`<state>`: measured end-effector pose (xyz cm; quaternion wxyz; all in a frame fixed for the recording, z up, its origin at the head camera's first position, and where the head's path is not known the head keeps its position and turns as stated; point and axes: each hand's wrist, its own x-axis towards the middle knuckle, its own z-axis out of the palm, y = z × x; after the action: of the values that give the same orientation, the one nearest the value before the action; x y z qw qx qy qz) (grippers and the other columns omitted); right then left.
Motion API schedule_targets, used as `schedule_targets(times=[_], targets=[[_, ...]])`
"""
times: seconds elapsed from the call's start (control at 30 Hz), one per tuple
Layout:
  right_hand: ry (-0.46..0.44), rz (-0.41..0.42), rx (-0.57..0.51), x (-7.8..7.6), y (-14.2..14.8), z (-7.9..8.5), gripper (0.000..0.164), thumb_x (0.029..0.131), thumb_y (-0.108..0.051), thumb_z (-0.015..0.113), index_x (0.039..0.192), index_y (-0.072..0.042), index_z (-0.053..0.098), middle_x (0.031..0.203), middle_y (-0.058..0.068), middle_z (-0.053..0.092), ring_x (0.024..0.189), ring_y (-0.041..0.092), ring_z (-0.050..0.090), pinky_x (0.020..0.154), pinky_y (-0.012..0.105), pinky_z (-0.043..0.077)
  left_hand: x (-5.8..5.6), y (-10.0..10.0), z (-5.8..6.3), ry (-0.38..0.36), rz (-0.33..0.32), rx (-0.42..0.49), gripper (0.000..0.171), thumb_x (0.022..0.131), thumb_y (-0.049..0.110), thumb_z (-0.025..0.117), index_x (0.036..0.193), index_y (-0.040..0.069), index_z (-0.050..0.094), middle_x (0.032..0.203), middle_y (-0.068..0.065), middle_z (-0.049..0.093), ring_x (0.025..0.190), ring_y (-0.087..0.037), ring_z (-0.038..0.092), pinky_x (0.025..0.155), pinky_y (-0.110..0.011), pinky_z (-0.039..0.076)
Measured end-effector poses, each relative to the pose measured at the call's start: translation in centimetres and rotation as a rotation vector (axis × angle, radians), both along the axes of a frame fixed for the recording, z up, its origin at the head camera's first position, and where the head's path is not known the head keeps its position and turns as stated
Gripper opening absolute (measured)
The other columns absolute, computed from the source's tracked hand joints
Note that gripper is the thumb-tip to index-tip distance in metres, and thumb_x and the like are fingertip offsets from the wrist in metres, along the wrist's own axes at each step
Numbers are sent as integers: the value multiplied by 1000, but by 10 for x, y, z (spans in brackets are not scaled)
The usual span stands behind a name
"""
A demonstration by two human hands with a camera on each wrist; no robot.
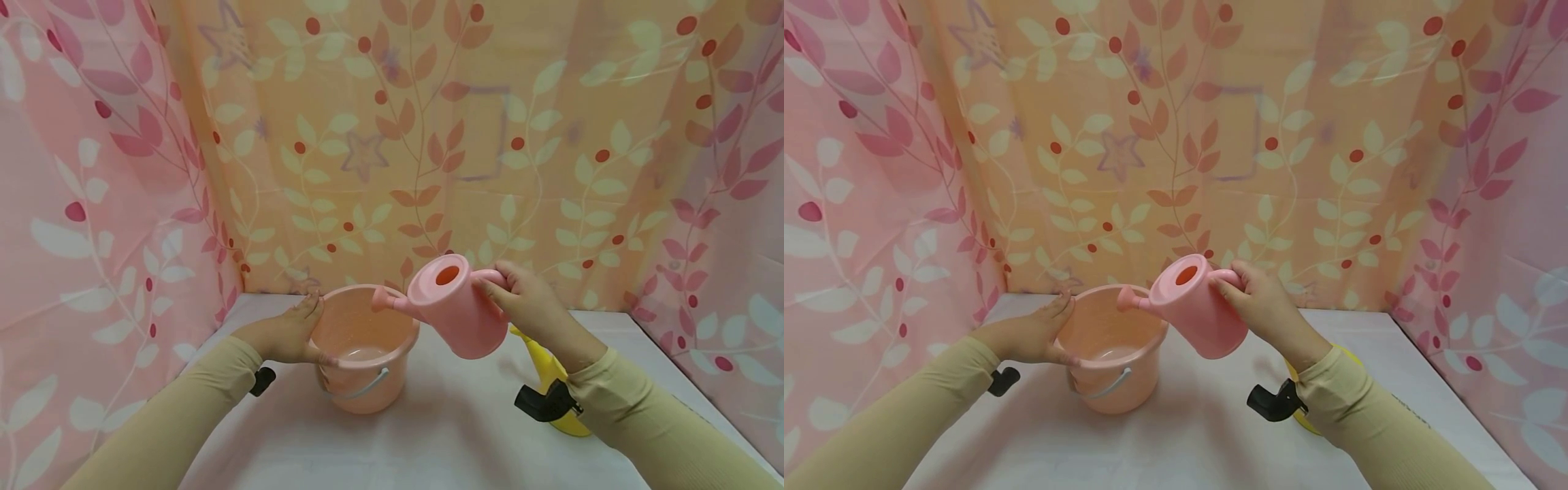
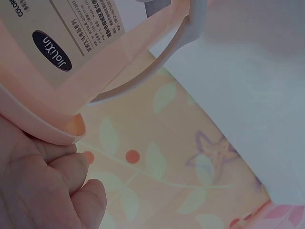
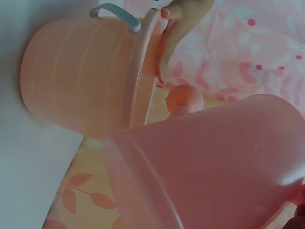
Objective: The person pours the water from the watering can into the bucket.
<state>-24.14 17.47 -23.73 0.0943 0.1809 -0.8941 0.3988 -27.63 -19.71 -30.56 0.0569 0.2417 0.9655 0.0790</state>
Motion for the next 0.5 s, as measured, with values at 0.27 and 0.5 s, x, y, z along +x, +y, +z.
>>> schedule_targets(times=[0.27,0.5], targets=[[6,-13,14,0,-1,-1,32,88,-40,57,93,-9,55,79,9,56,77,26,52,60,30,50,0,0,-1,-5,11,-13,122,66,75,56,142,-10,10,149,-26,2,138,-37,3,108,-51,13],[-1,-9,11,0,-2,1,31,88,-39,57,92,-8,54,78,9,55,76,26,52,59,29,49,-1,-1,0,-10,-2,-4,120,68,72,57,141,-11,11,148,-28,1,137,-39,3,108,-53,13]])
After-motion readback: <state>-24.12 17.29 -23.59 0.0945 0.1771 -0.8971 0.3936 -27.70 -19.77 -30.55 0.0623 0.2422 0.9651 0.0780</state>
